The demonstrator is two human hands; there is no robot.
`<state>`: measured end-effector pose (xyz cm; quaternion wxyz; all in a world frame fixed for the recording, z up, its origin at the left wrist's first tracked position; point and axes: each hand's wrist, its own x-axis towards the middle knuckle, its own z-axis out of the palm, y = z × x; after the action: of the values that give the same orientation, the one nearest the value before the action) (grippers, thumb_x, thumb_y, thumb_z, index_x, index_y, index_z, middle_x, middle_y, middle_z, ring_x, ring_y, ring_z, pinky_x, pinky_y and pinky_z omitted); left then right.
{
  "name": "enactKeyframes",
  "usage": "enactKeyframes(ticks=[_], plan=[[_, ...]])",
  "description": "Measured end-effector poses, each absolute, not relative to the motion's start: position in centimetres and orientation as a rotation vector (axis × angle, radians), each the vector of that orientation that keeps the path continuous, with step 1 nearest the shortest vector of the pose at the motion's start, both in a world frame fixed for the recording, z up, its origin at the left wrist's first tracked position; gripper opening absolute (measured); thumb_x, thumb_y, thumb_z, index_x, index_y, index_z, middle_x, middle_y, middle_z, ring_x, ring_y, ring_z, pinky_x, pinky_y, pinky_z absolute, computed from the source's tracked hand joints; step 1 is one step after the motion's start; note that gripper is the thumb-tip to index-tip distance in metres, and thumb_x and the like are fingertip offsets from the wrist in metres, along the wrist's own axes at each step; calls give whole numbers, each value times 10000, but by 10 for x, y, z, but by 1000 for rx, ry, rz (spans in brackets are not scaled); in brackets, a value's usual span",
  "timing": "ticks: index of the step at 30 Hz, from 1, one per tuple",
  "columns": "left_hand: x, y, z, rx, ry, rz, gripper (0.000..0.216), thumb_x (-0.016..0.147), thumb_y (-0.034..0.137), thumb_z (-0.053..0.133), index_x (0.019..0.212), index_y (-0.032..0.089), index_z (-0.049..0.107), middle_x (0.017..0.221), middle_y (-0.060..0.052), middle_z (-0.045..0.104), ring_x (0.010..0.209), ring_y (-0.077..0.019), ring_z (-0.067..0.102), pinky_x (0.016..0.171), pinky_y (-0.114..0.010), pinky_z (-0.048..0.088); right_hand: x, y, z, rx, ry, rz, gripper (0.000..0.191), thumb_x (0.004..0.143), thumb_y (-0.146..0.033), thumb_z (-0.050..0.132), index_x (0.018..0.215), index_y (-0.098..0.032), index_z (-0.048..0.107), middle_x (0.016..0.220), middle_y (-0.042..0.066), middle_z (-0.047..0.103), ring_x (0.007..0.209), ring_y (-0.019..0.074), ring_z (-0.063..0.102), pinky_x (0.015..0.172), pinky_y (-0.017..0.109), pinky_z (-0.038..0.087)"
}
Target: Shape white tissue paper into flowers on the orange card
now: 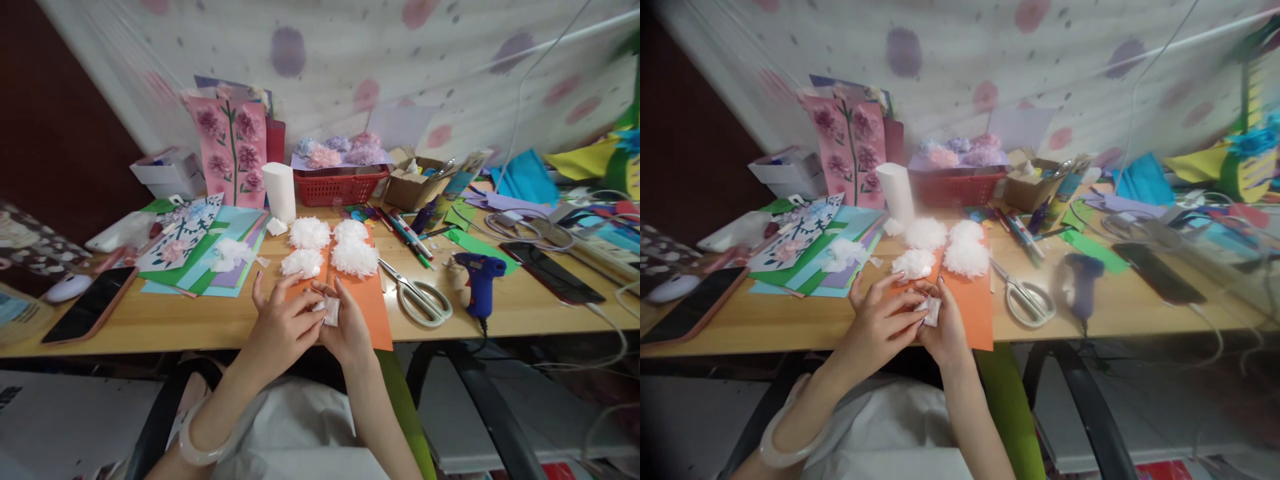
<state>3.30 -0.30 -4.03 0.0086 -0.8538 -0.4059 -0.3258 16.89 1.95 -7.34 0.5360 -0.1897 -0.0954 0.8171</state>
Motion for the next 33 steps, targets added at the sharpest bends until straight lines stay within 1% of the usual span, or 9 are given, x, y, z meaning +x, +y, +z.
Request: enactKeyframes(ticks=[3, 6, 9, 11, 14, 18, 25, 30, 33], plan=[[35, -3, -42, -2635, -1259, -1067, 212, 887, 143, 586, 847, 308, 714, 1007, 56, 792, 1253, -327, 566, 1203, -642, -46, 168, 20, -74, -458, -205, 1946, 213, 867, -381, 696, 858, -168, 701, 793, 56, 749, 677, 165, 693, 580, 249, 554], [37, -2, -43, -2608, -1264, -1126, 171, 861, 135, 619, 832, 278, 707, 997, 45, 795, 1238, -323, 574, 1191, -659, -6, 167, 19, -73, -468, -166, 1939, 231, 879, -371, 681, 831, -147, 708, 776, 62, 743, 671, 151, 689, 595, 228, 549], [37, -2, -43, -2626, -1264, -1138, 117, 835, 162, 669, 850, 268, 717, 1017, 21, 797, 1248, -335, 563, 1181, -675, 4, 167, 18, -72, -477, -169, 1942, 255, 886, -380, 671, 828, -135, 713, 746, 57, 735, 613, 132, 665, 560, 211, 530], [37, -3, -43, -2623, -1250, -1127, 113, 832, 170, 682, 852, 273, 724, 1017, 22, 800, 1240, -330, 569, 1186, -666, -29, 168, 18, -72, -476, -188, 1941, 237, 877, -378, 684, 843, -144, 710, 769, 58, 739, 612, 135, 662, 557, 218, 526], [36, -3, -41, -2629, -1208, -1104, 155, 860, 151, 651, 856, 284, 731, 982, 36, 806, 1223, -306, 586, 1198, -611, -112, 168, 18, -72, -479, -195, 1928, 219, 880, -373, 681, 849, -158, 705, 798, 61, 742, 651, 144, 673, 592, 229, 539], [35, -2, -41, -2647, -1133, -1110, 189, 887, 118, 610, 881, 266, 728, 948, 37, 810, 1202, -274, 608, 1203, -534, -171, 167, 19, -72, -472, -178, 1942, 263, 889, -387, 671, 821, -135, 710, 766, 71, 738, 668, 134, 676, 619, 206, 543], [37, -2, -44, -2615, -1242, -1216, 143, 849, 103, 640, 817, 238, 674, 913, 43, 803, 1167, -279, 638, 1193, -583, -66, 164, 19, -71, -462, -234, 1921, 171, 824, -333, 748, 814, -164, 723, 775, 30, 735, 670, 121, 658, 622, 205, 531], [36, -2, -44, -2650, -1304, -1258, 160, 848, 108, 660, 756, 235, 628, 855, 54, 791, 1175, -286, 631, 1184, -586, -11, 162, 16, -67, -546, -204, 1890, 141, 735, -228, 809, 818, -140, 737, 786, 22, 738, 660, 96, 643, 609, 184, 505], [34, -2, -43, -2668, -1318, -1267, 153, 850, 112, 660, 766, 234, 622, 875, 47, 787, 1177, -286, 623, 1178, -596, 26, 162, 15, -68, -555, -244, 1884, 157, 742, -251, 810, 836, -151, 734, 809, 16, 735, 663, 97, 640, 595, 188, 496]])
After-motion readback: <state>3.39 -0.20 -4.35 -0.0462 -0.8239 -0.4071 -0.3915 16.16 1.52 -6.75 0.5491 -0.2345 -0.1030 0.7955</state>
